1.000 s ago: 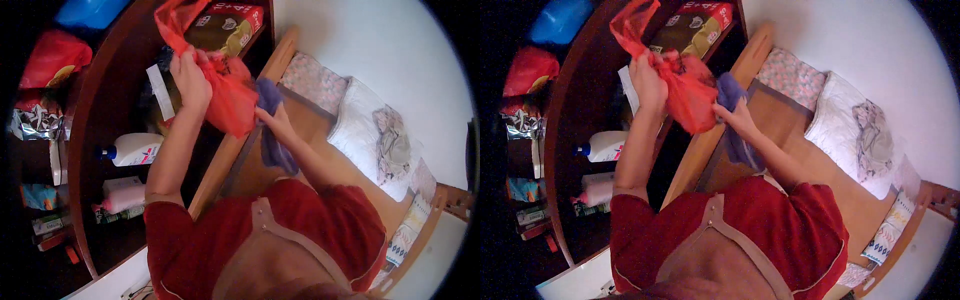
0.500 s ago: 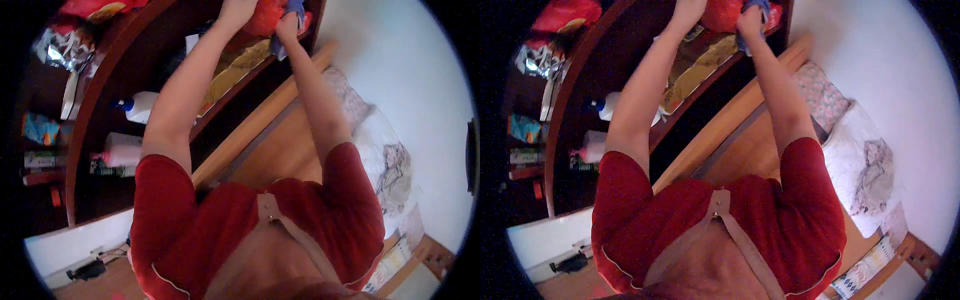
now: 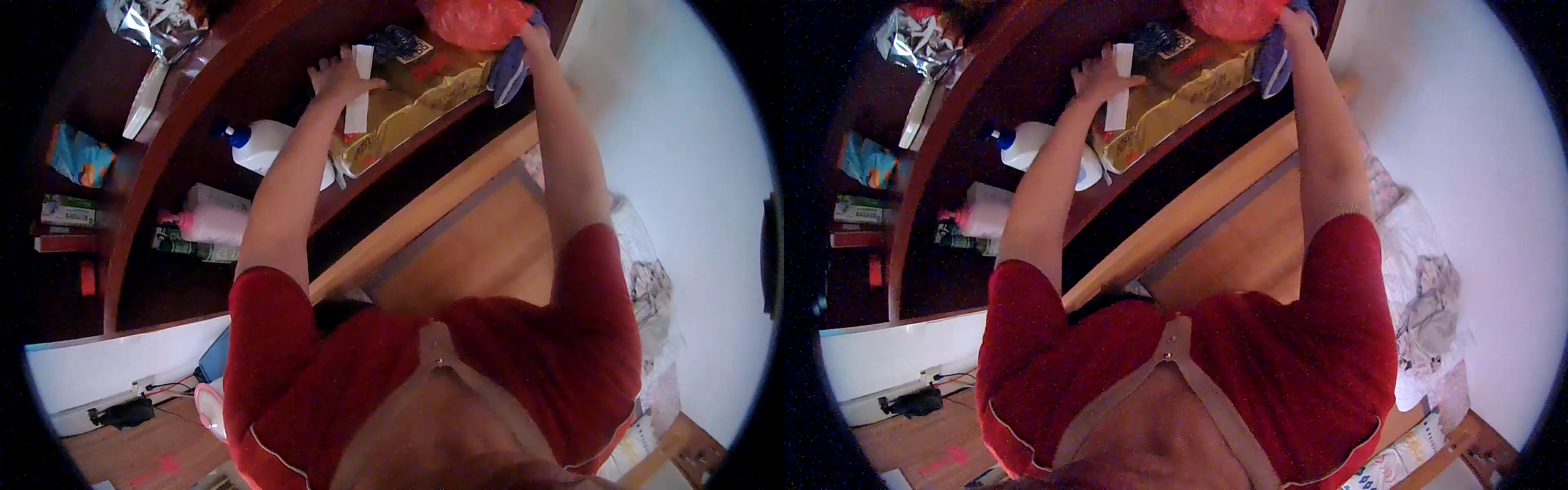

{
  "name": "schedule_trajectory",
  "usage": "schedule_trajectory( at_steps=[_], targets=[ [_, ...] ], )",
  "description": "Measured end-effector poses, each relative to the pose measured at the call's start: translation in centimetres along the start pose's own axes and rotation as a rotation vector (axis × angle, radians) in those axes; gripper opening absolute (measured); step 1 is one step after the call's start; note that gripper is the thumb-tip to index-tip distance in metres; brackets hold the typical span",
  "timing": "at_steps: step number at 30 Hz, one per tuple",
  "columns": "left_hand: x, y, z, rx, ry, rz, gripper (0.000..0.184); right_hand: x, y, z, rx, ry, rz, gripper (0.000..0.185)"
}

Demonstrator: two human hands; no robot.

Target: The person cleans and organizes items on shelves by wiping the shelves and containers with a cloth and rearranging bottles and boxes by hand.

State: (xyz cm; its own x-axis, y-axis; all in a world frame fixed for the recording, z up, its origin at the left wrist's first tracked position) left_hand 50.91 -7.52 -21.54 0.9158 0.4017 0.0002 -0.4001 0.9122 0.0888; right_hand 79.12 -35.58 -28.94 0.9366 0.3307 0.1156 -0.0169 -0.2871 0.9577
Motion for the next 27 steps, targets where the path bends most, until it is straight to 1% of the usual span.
schedule_trajectory(
  at_steps=[1, 2, 3, 4, 5, 6, 7, 8, 9, 10, 11, 12, 14, 15, 16, 17, 18, 20, 21, 22, 23, 24, 25, 26, 27],
  targets=[
    [1.2, 0.6, -0.6, -0.011, 0.111, 0.024, 0.105, -4.1, 2.4, -1.2, 0.141, -0.038, 0.039, 0.043],
    [1.8, 1.2, -1.3, -0.025, 0.222, 0.049, 0.101, -4.9, 0.6, 0.8, 0.281, -0.142, 0.005, 0.041],
    [2.1, 1.6, -1.5, -0.099, 0.205, 0.065, 0.083, -5.7, -1.0, 2.7, 0.42, -0.246, -0.024, 0.038],
    [1.8, 1.8, -1.8, -0.111, 0.208, 0.069, 0.083, -8.7, 0.3, 2.2, 0.387, -0.215, 0.104, 0.035],
    [1.5, 1.6, -1.8, -0.175, 0.178, 0.014, 0.075, -12.9, 1.4, 1.3, 0.358, -0.186, 0.231, 0.031],
    [1.3, 1.5, -1.6, -0.237, 0.144, -0.041, 0.067, -15.6, 1.7, 0.1, 0.354, -0.182, 0.229, 0.031],
    [0.7, 1.4, -1.3, -0.245, 0.147, -0.035, 0.067, -17.9, 2.5, -1.4, 0.2, -0.138, 0.275, 0.029],
    [-0.6, 1.1, -0.3, -0.33, 0.08, 0.001, 0.063, -19.2, 3.0, -3.0, 0.046, -0.092, 0.318, 0.028],
    [-2.0, 1.1, 0.6, -0.408, 0.014, 0.037, 0.058, -19.8, 3.5, -4.6, 0.045, -0.088, 0.31, 0.028],
    [-3.8, 1.0, 0.8, -0.407, 0.021, 0.044, 0.058, -20.3, 5.2, -7.0, -0.205, -0.016, 0.398, 0.028],
    [-6.2, 0.8, 1.2, -0.578, -0.017, -0.038, 0.055, -20.8, 6.2, -8.9, -0.454, 0.061, 0.483, 0.029],
    [-8.8, 0.6, 1.6, -0.749, -0.061, -0.118, 0.052, -20.0, 5.8, -9.4, -0.45, 0.073, 0.478, 0.029],
    [-15.1, 0.0, 1.0, -0.921, -0.103, -0.186, 0.052, -15.9, 3.8, -12.5, -1.136, 0.201, 0.389, 0.036],
    [-17.9, 0.1, 0.4, -0.835, -0.218, -0.173, 0.056, -14.7, 2.6, -13.4, -1.131, 0.216, 0.399, 0.036],
    [-20.1, 0.3, -0.9, -0.747, -0.33, -0.161, 0.062, -14.5, 1.7, -15.0, -1.307, 0.157, 0.657, 0.032],
    [-21.0, 0.8, -3.4, -0.904, -0.311, -0.163, 0.07, -15.2, 1.3, -16.6, -1.468, 0.086, 0.92, 0.029],
    [-21.6, 1.3, -6.4, -1.064, -0.289, -0.166, 0.078, -15.5, 1.1, -17.7, -1.463, 0.096, 0.925, 0.029],
    [-22.0, 1.5, -10.4, -1.399, -0.266, -0.129, 0.063, -17.3, -0.2, -20.6, -1.48, 0.348, 0.802, 0.023],
    [-22.2, 1.5, -11.4, -1.548, -0.117, 0.002, 0.049, -19.3, 0.5, -22.0, -1.379, 0.393, 0.878, 0.019],
    [-22.4, 1.2, -12.4, -1.69, 0.037, 0.131, 0.034, -21.2, -0.4, -23.5, -1.37, 0.507, 0.813, 0.018],
    [-22.4, 1.1, -12.9, -1.701, 0.041, 0.129, 0.034, -23.2, -1.2, -24.9, -1.359, 0.617, 0.744, 0.018],
    [-22.2, 1.2, -13.4, -1.757, -0.022, 0.09, 0.026, -26.4, -0.6, -26.5, -1.366, 0.708, 0.912, 0.027],
    [-22.2, 1.2, -13.8, -1.813, -0.087, 0.051, 0.02, -28.4, 0.0, -27.7, -1.284, 0.724, 0.982, 0.029],
    [-22.1, 1.1, -14.1, -1.823, -0.084, 0.046, 0.02, -29.6, 0.6, -28.4, -1.2, 0.739, 1.053, 0.031],
    [-22.3, 1.2, -14.4, -1.844, -0.102, 0.078, 0.02, -28.9, 0.7, -28.4, -1.208, 0.74, 1.052, 0.031]
  ],
)
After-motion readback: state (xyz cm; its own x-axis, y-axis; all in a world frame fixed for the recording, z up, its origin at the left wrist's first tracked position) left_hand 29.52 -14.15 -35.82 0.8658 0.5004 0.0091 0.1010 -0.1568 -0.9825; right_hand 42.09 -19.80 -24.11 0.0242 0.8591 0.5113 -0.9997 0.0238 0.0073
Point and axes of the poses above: each hand's wrist, its own x-axis towards the middle knuckle, its own z-axis out of the back of the hand, y = z × x, the point moved 6 cm from there along x, towards the middle knuckle, and after that the axes turned 13 degrees about y, right-handed, at the moved point
